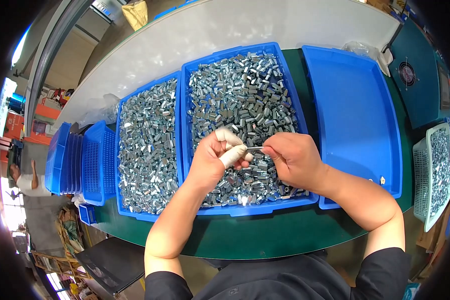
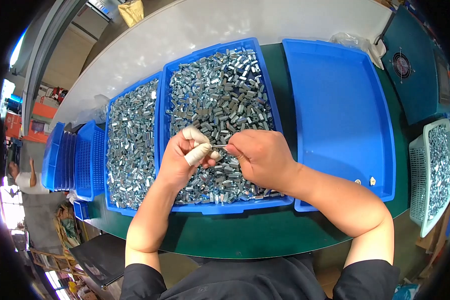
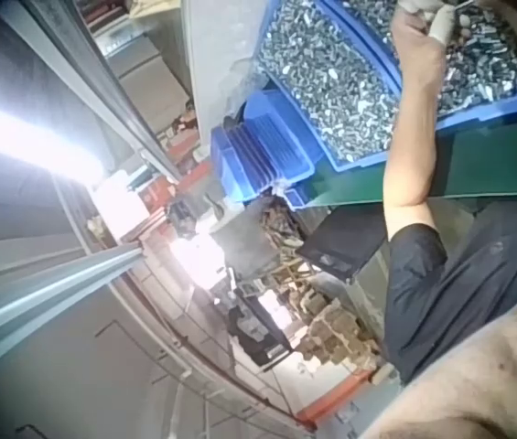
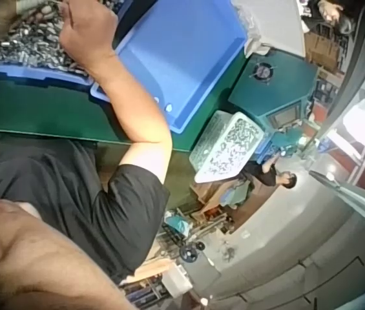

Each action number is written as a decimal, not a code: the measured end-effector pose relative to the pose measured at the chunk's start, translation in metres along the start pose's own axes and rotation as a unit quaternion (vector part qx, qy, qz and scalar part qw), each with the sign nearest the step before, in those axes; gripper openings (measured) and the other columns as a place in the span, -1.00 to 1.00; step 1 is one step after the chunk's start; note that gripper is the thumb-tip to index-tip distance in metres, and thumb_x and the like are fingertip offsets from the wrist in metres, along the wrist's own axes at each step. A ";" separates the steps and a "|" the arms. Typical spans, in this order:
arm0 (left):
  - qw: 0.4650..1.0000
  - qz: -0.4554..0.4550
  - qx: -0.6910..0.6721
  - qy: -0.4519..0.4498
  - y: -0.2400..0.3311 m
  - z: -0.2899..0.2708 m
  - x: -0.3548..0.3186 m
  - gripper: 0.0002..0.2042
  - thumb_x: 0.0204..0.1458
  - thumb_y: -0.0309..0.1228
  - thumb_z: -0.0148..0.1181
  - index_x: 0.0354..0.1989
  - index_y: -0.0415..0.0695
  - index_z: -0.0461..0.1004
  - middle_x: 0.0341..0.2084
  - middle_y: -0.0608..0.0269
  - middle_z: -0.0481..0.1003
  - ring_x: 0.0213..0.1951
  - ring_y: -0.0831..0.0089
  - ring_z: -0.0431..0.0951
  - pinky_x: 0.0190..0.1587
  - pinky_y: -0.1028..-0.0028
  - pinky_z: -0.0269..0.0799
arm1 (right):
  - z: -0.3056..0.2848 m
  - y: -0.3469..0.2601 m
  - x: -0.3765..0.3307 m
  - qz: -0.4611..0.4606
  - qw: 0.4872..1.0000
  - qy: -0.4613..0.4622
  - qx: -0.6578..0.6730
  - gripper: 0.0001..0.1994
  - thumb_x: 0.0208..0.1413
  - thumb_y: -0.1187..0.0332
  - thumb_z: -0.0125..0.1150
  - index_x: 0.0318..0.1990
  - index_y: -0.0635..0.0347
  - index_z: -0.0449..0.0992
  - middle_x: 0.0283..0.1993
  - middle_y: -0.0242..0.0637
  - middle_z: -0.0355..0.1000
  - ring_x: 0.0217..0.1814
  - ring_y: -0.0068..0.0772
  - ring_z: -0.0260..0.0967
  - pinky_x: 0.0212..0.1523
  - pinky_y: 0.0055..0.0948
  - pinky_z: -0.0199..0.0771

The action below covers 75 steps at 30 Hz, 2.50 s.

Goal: Sorting and inspecting small metal components at a factory workbench.

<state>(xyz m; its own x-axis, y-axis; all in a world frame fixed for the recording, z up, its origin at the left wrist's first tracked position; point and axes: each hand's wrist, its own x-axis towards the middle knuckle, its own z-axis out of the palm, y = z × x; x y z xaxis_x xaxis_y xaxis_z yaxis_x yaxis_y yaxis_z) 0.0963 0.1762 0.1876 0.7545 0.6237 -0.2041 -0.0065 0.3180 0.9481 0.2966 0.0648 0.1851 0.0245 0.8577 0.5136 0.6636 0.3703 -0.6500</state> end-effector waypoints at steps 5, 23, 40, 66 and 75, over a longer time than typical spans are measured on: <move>1.000 0.014 -0.020 0.012 0.001 0.005 -0.003 -0.93 0.24 -0.58 0.20 -0.25 -0.15 0.43 -0.38 0.17 0.63 -0.38 0.49 0.64 -0.34 0.54 0.55 | 0.003 0.003 -0.002 0.029 0.999 -0.010 0.032 -0.88 0.21 0.46 0.22 -0.38 0.29 0.53 -0.50 -0.14 0.45 -0.52 -0.06 0.43 -0.50 -0.26 0.38; 0.984 0.150 0.086 0.029 -0.006 0.013 -0.008 -0.88 0.20 -0.60 0.25 -0.21 -0.20 0.41 -0.37 0.13 0.62 -0.36 0.43 0.68 -0.31 0.48 0.62 | 0.000 0.002 -0.003 0.100 0.985 -0.043 0.132 -0.75 0.28 0.43 0.14 -0.47 0.28 0.53 -0.56 -0.18 0.46 -0.56 -0.24 0.45 -0.50 -0.35 0.37; 0.895 0.276 0.350 0.005 0.003 0.024 -0.009 -0.78 0.09 -0.53 0.41 -0.16 -0.29 0.50 -0.31 0.11 0.64 -0.25 0.41 0.71 -0.15 0.43 0.65 | -0.003 -0.002 0.000 0.246 0.911 -0.148 0.295 -0.59 0.42 0.26 0.04 -0.53 0.22 0.50 -0.68 -0.48 0.30 -0.64 -0.71 0.16 -0.59 -0.54 0.12; 0.729 0.178 0.653 0.102 -0.001 -0.012 0.010 -0.67 -0.02 -0.69 0.25 -0.04 -0.21 0.57 -0.17 -0.06 0.57 -0.09 -0.09 0.55 -0.06 0.12 0.49 | -0.005 0.004 0.006 0.144 0.975 -0.024 0.165 -0.67 0.35 0.32 0.11 -0.48 0.29 0.51 -0.66 -0.30 0.31 -0.62 -0.56 0.18 -0.55 -0.43 0.17; 0.938 0.129 0.292 0.134 -0.002 -0.013 0.006 -0.62 0.10 -0.70 0.20 0.11 -0.17 0.55 -0.35 0.26 0.50 -0.20 0.39 0.53 -0.09 0.44 0.46 | -0.006 0.006 0.005 0.159 0.974 -0.035 0.157 -0.68 0.34 0.33 0.12 -0.47 0.31 0.52 -0.64 -0.28 0.34 -0.61 -0.54 0.19 -0.54 -0.43 0.20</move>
<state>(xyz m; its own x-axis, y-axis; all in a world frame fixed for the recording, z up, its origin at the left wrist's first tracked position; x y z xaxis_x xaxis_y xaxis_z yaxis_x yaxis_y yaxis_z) 0.0926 0.1886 0.1816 0.5852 0.8078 0.0701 0.2544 -0.2650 0.9301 0.3052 0.0685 0.1873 0.1328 0.9652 0.2253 0.3697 0.1627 -0.9148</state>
